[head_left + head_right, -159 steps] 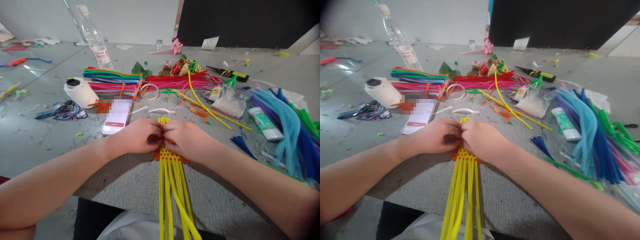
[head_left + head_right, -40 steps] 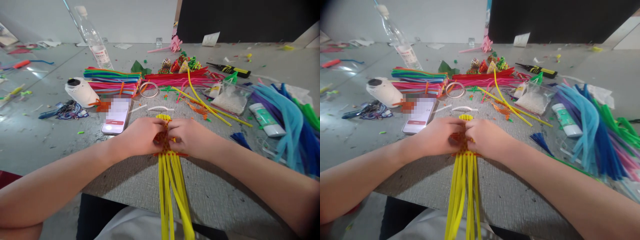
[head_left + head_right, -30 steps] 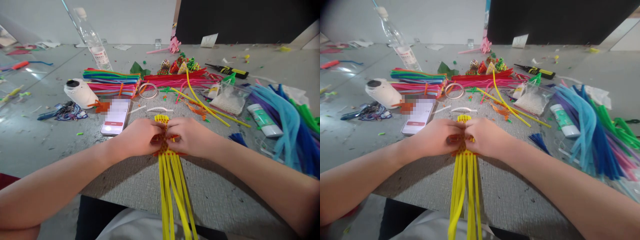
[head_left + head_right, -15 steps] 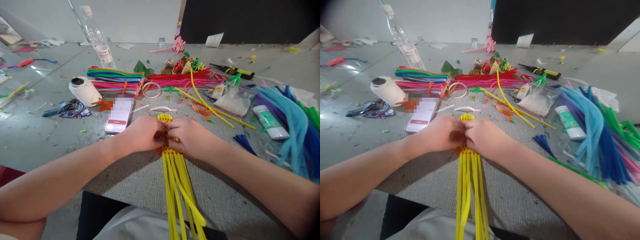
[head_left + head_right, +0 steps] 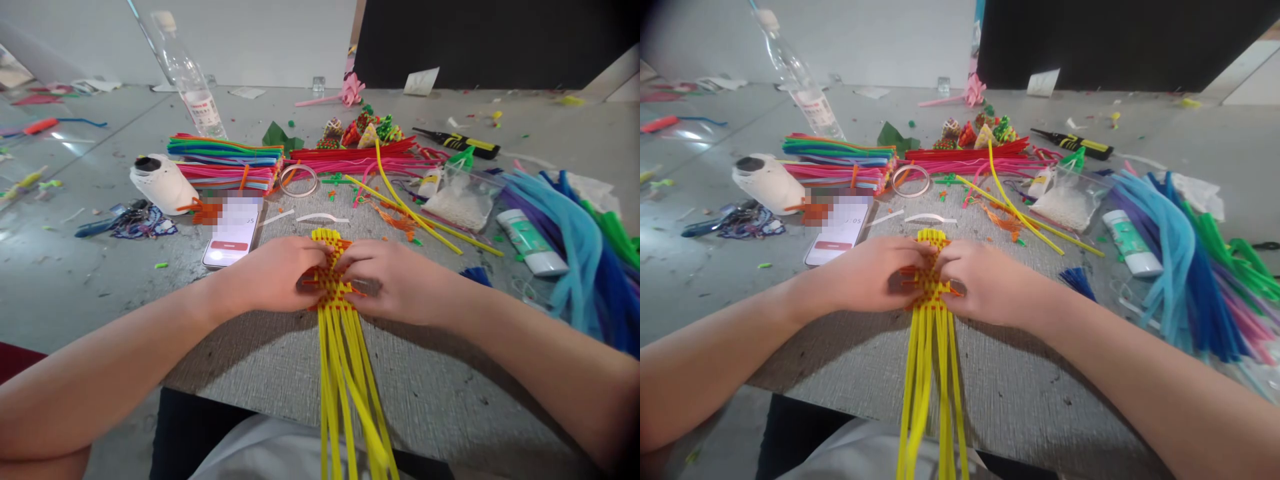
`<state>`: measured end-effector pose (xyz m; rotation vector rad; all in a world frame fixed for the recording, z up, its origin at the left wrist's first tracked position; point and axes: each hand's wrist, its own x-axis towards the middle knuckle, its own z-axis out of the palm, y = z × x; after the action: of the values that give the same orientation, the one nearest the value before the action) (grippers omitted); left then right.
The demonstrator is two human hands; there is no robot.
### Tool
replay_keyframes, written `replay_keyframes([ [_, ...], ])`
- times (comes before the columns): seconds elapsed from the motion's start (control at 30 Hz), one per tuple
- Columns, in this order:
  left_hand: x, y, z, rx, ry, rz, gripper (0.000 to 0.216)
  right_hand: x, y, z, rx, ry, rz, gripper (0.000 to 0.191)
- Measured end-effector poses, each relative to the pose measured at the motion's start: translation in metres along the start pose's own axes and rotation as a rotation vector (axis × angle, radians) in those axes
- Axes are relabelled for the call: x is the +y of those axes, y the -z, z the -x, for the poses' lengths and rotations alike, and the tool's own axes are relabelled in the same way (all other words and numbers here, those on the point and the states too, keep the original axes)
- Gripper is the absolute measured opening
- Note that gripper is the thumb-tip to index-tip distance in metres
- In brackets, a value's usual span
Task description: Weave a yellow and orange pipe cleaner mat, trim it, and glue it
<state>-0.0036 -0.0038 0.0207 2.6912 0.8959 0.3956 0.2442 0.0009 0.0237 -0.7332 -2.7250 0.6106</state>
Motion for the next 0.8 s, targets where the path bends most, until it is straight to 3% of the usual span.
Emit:
replay_keyframes([
  [0.4,0.001,-0.005,-0.003,-0.002,0.005,0.003,0.019,0.008,-0.001,-0.006,0.041,-0.009,-0.018,0.016],
  [0.57,-0.001,-0.006,-0.005,-0.021,0.001,-0.006,0.019,0.005,-0.006,-0.009,0.001,-0.066,0.053,0.014],
  [0.8,0.003,-0.001,-0.006,-0.027,0.024,0.001,0.016,0.008,-0.003,-0.011,-0.071,0.009,0.158,0.018],
])
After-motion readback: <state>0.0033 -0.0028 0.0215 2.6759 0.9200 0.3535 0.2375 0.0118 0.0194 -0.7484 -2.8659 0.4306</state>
